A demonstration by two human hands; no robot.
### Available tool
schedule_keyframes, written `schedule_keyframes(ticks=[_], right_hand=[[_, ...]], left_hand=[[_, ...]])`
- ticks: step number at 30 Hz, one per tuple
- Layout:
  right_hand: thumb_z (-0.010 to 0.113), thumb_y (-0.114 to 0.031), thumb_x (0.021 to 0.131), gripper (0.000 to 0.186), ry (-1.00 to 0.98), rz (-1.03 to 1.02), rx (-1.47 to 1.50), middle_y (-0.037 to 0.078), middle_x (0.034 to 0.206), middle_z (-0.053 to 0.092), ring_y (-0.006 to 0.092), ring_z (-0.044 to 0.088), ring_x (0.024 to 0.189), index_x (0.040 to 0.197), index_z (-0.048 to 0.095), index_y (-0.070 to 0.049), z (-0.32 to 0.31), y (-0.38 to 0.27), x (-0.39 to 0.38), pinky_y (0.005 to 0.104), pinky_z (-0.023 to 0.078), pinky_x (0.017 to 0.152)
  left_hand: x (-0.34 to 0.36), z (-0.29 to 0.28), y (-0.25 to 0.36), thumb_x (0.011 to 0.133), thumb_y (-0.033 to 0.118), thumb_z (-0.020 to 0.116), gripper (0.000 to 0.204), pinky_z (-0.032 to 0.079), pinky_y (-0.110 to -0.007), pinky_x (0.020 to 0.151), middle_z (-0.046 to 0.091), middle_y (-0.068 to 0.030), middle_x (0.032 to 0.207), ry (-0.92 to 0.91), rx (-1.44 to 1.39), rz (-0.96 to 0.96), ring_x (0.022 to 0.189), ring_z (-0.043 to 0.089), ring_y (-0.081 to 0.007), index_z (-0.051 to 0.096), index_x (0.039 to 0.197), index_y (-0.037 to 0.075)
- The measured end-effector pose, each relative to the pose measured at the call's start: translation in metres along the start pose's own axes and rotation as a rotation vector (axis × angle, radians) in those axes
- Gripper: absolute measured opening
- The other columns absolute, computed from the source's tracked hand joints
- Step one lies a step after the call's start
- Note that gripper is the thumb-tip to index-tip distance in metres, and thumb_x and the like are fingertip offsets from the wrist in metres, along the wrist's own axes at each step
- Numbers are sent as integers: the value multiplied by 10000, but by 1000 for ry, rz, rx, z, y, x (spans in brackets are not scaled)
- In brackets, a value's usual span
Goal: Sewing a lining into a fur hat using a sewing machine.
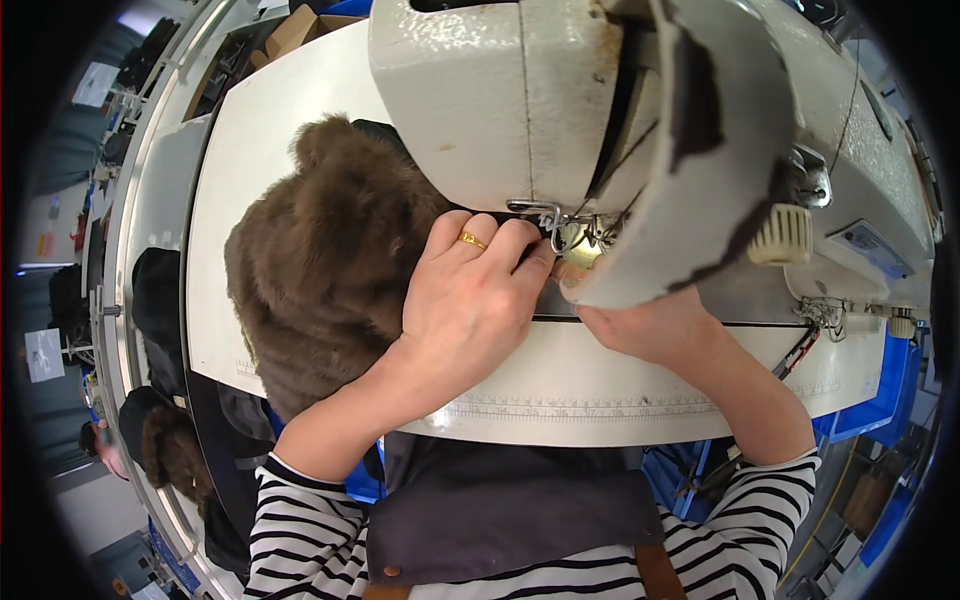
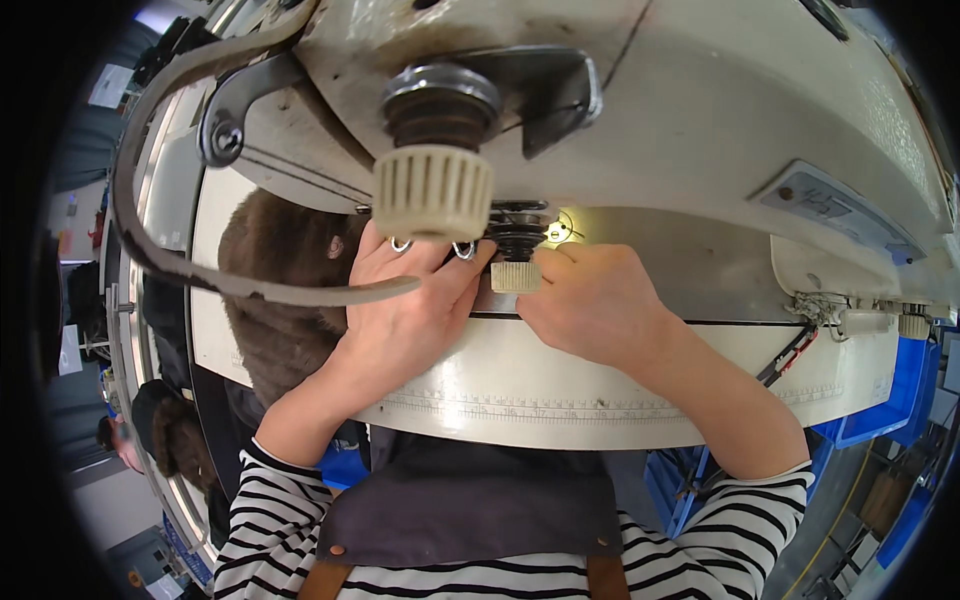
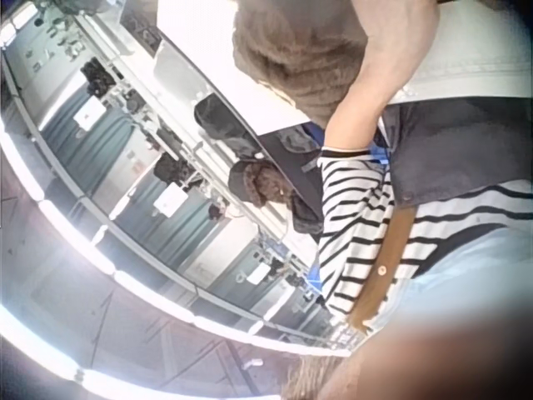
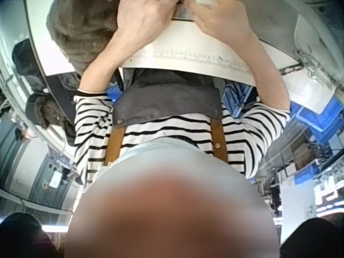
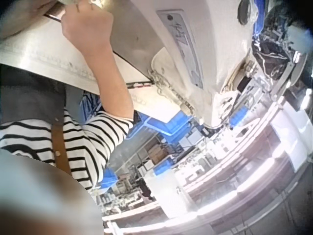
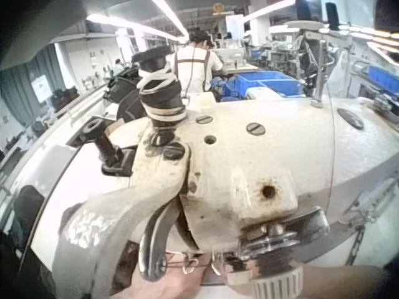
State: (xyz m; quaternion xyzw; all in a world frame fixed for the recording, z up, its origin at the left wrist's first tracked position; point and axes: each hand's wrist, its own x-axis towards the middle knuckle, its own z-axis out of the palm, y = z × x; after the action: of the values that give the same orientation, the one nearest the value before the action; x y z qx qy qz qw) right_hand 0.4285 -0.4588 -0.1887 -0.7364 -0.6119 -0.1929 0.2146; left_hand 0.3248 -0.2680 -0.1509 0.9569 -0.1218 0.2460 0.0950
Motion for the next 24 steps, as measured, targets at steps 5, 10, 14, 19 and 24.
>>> schedule_keyframes(ticks=[5,10,14,19,24], right_hand=[[706,-148,603,171,25,3,11,-6,627,475,163,551,545,557,542,-164,-1,-1,2,326,425,421],[723,-115,674,134,52,29,42,-11,640,508,159,557,543,672,592,-144,0,-2,4,325,440,437],[724,-116,687,140,36,65,60,-22,644,513,151,567,550,688,586,-143,0,-3,4,324,444,443],[726,-130,692,155,-5,68,74,-26,647,516,147,581,560,681,572,-144,-2,-2,3,323,443,443],[719,-139,682,145,-50,75,14,-22,653,529,143,590,565,682,574,-137,-1,-3,3,315,445,445]], left_hand=[[-1,-1,1,772,85,683,229,426,-358,865,597,-44,914,-56,18,2,833,549,-213,739,977,0],[1,1,1,703,53,663,243,417,-359,860,580,-42,861,-26,20,22,829,544,-213,745,928,8],[2,0,0,680,55,682,179,417,-370,863,588,-46,880,-81,40,25,844,548,-218,727,851,28],[3,-4,-2,749,27,736,120,468,-425,836,704,-24,985,-92,38,5,887,623,-228,761,865,43],[4,-3,-1,742,26,736,147,485,-425,774,716,-36,990,-96,25,-46,885,639,-244,759,887,37]])
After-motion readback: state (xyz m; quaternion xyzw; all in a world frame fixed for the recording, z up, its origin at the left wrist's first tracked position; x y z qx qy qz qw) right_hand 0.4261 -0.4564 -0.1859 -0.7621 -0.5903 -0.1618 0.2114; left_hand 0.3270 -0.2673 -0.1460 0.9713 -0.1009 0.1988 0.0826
